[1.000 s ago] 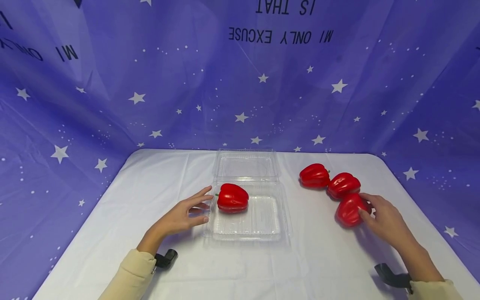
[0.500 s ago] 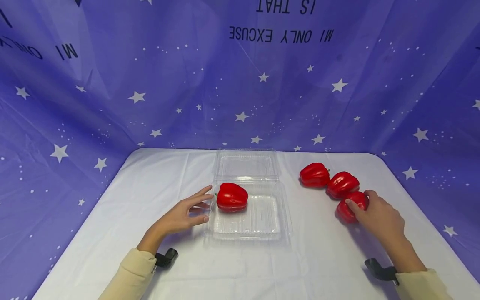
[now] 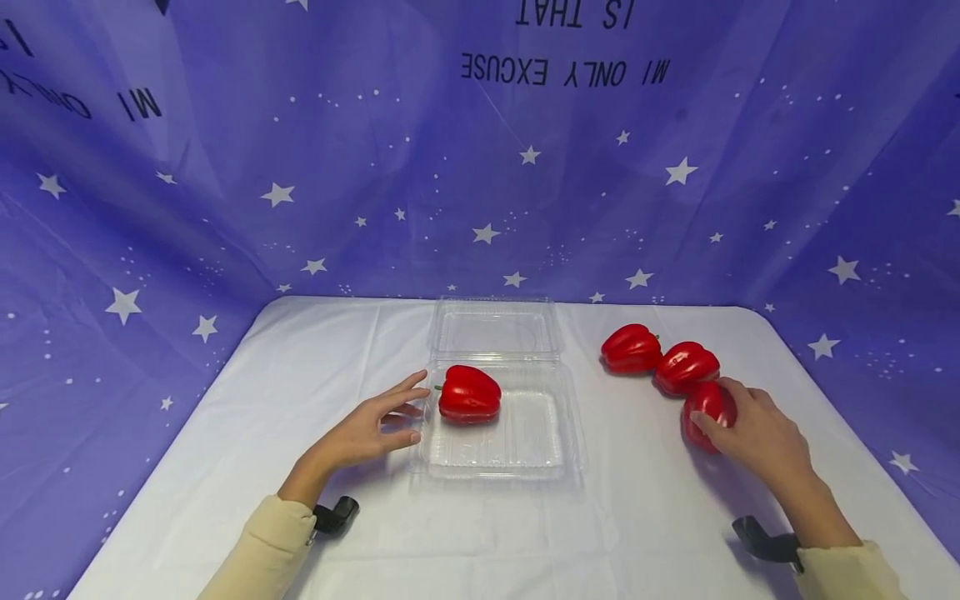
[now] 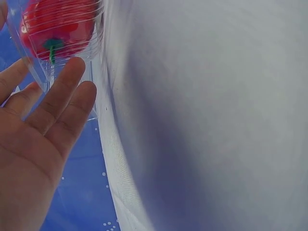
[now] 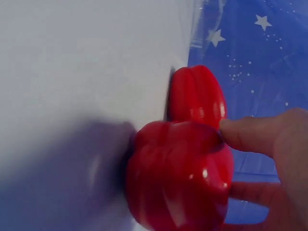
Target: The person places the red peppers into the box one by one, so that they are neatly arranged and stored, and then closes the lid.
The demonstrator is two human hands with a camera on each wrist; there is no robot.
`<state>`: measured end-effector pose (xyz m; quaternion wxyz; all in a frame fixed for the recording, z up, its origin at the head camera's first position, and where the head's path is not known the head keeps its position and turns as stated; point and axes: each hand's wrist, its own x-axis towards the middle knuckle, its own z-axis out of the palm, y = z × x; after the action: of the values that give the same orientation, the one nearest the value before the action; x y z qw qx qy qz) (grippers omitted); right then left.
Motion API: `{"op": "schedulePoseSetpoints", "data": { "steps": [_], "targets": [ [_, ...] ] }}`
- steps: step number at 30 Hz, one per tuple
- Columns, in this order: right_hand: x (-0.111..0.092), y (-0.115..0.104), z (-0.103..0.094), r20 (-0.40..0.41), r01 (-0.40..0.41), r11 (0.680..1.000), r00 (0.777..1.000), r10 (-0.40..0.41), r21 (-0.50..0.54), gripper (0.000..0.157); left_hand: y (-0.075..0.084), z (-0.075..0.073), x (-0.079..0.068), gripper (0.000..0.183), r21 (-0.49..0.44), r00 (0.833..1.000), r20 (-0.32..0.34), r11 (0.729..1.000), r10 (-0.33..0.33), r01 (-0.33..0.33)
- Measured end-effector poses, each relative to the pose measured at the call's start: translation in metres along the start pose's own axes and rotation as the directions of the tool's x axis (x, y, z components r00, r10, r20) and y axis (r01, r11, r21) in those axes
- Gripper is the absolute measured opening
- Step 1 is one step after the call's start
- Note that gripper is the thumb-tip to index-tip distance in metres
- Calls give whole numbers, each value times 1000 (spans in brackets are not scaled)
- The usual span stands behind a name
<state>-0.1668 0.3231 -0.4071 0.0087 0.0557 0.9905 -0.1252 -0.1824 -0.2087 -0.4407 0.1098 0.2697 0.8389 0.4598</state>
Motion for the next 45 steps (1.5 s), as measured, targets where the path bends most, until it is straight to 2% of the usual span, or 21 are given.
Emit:
{"op": "schedulePoseSetpoints", "data": {
  "steps": [4,8,12,15,18,26,33,36,42,45],
  "targets": [
    [-5,3,1,-15,142,990,990,-142,22,82,0,1,1,63,7,1000,0,1000,-8,8],
    [-11,0,3,5,310,949,950,-311,62,82,0,1,1,63,5,1000,1,1000,-14,14],
    [-16,-4,5,14,399,911,915,-403,104,83,0,1,0,63,-1,1000,-1,1000,-15,15],
    [-18,-5,7,5,432,896,900,-435,106,81,-1,2,0,63,-4,1000,0,1000,-15,15],
    [-18,-4,8,-10,444,889,895,-446,108,79,-1,2,0,63,-3,1000,1,1000,-16,16],
    [-16,-3,22,-177,526,845,845,-505,101,79,1,-1,1,62,11,1000,0,1000,-18,18],
    [-24,-7,26,-173,579,803,813,-556,140,76,1,0,1,62,5,1000,3,1000,-16,16],
    [-25,-8,26,-162,565,816,822,-545,121,76,2,0,1,62,6,1000,4,1000,-13,13],
    [-24,-11,16,-56,445,887,895,-442,121,81,4,0,2,63,2,1000,8,1000,-7,7],
    [-24,-11,15,-27,418,901,908,-418,116,84,3,-1,2,63,5,1000,3,1000,-14,14]
  ]
}}
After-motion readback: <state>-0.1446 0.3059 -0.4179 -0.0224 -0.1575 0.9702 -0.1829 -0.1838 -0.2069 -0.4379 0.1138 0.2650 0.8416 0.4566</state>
